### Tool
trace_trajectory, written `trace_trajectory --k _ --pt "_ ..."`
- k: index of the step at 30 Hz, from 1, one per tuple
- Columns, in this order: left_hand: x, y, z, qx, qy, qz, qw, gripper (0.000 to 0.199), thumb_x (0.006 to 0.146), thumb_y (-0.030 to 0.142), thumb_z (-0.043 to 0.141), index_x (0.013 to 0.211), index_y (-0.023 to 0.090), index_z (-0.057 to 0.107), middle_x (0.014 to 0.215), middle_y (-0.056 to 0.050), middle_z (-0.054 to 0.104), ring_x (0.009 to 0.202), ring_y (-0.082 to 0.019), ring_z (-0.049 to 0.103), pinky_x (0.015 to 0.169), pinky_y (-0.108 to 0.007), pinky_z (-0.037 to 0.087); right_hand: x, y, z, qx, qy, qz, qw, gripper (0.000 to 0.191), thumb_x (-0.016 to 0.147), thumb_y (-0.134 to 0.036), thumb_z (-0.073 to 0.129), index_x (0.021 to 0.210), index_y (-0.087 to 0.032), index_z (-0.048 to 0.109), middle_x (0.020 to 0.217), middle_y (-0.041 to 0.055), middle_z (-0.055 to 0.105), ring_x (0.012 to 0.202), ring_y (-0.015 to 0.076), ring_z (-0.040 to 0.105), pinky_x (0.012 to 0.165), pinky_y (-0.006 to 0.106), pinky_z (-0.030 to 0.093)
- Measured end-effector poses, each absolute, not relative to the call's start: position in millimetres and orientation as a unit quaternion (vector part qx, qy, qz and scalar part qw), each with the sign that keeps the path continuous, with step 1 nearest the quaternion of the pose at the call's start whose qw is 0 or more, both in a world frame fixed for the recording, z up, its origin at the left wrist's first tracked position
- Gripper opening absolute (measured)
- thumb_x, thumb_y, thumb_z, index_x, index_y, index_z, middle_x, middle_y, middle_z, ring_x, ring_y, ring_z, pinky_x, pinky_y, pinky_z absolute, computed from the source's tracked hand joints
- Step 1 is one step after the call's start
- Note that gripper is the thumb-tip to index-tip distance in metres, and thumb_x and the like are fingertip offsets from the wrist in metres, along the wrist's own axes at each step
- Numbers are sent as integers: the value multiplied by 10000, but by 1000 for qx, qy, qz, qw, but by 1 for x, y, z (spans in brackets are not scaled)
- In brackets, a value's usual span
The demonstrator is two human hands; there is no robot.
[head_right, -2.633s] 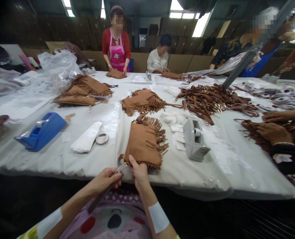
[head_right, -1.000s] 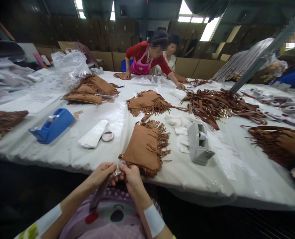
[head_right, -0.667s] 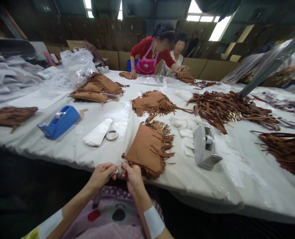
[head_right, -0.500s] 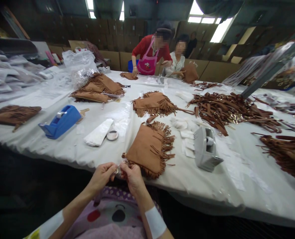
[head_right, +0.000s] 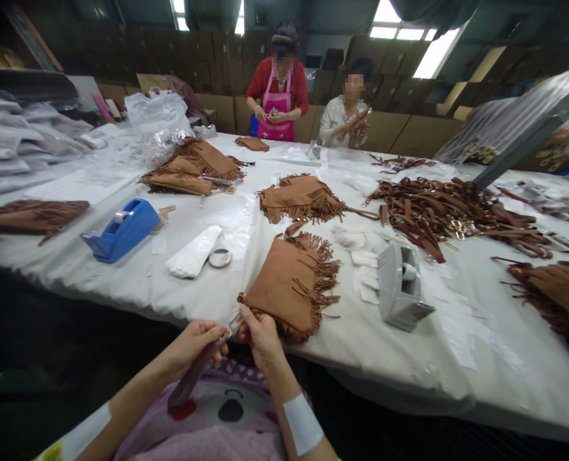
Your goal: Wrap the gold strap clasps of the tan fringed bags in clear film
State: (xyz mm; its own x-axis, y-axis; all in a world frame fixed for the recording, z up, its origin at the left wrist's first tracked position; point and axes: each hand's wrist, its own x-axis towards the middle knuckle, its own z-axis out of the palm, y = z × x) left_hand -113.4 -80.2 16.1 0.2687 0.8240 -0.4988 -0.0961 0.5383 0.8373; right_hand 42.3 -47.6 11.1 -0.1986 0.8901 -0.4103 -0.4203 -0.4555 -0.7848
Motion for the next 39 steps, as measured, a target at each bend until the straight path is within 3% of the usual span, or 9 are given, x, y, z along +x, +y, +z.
trace_trajectory --k 5,9,13,17,22,27,31,34,39 --pt "-107 -81 17 400 539 338 660 491 736 589 562 688 103 613 564 -38 614 363 -56 437 373 -170 284 41 -50 11 -436 -286 748 411 411 544 -399 847 759 -106 653 520 -31 541 418 60 417 396 172 321" --pt "-102 -82 18 396 521 370 659 487 749 592 548 753 110 615 649 -44 640 324 -20 333 341 -170 197 40 -51 14 -435 -289 742 420 376 575 -415 829 645 -111 619 490 -32 515 420 59 418 399 169 327" --pt "-99 -81 19 365 538 401 646 423 713 537 617 723 114 603 639 -31 634 319 -16 283 338 -186 151 41 -52 16 -410 -301 757 410 366 605 -417 814 684 -109 633 526 -13 557 451 81 484 442 182 375" --pt "-93 -81 19 421 565 434 562 378 773 473 568 649 121 622 561 -12 599 428 -67 420 427 -193 295 41 -54 14 -402 -300 761 412 346 622 -401 805 669 -108 627 521 -10 563 441 78 481 437 179 367" --pt "-85 -85 18 488 591 456 453 354 829 436 518 689 135 643 628 -11 636 613 -126 561 618 -218 424 39 -54 14 -407 -305 747 428 338 642 -388 789 590 -109 607 499 -4 553 432 74 468 426 176 350" --pt "-84 -84 11 373 532 501 572 357 751 431 647 932 125 615 741 -32 693 672 -151 632 659 -229 478 40 -54 15 -392 -315 744 439 315 650 -383 789 637 -104 644 511 -11 553 449 65 452 447 174 368" --pt "-83 -82 11 334 518 531 582 314 716 373 697 888 122 617 705 -29 694 615 -135 626 622 -212 483 42 -55 13 -367 -299 766 435 299 654 -369 789 690 -104 657 546 -1 575 482 69 481 476 170 389" --pt "-78 -86 15 373 545 545 516 279 770 384 639 883 129 656 687 -26 690 609 -137 623 619 -217 496 42 -55 13 -362 -279 777 434 297 659 -368 782 679 -105 643 547 4 571 496 77 503 483 169 397" --pt "-80 -93 10 601 551 485 316 275 884 323 487 1029 192 681 885 -59 700 788 -152 643 757 -229 495 43 -56 17 -386 -222 778 443 267 617 -298 776 746 -94 664 529 -16 541 462 56 442 448 156 376"
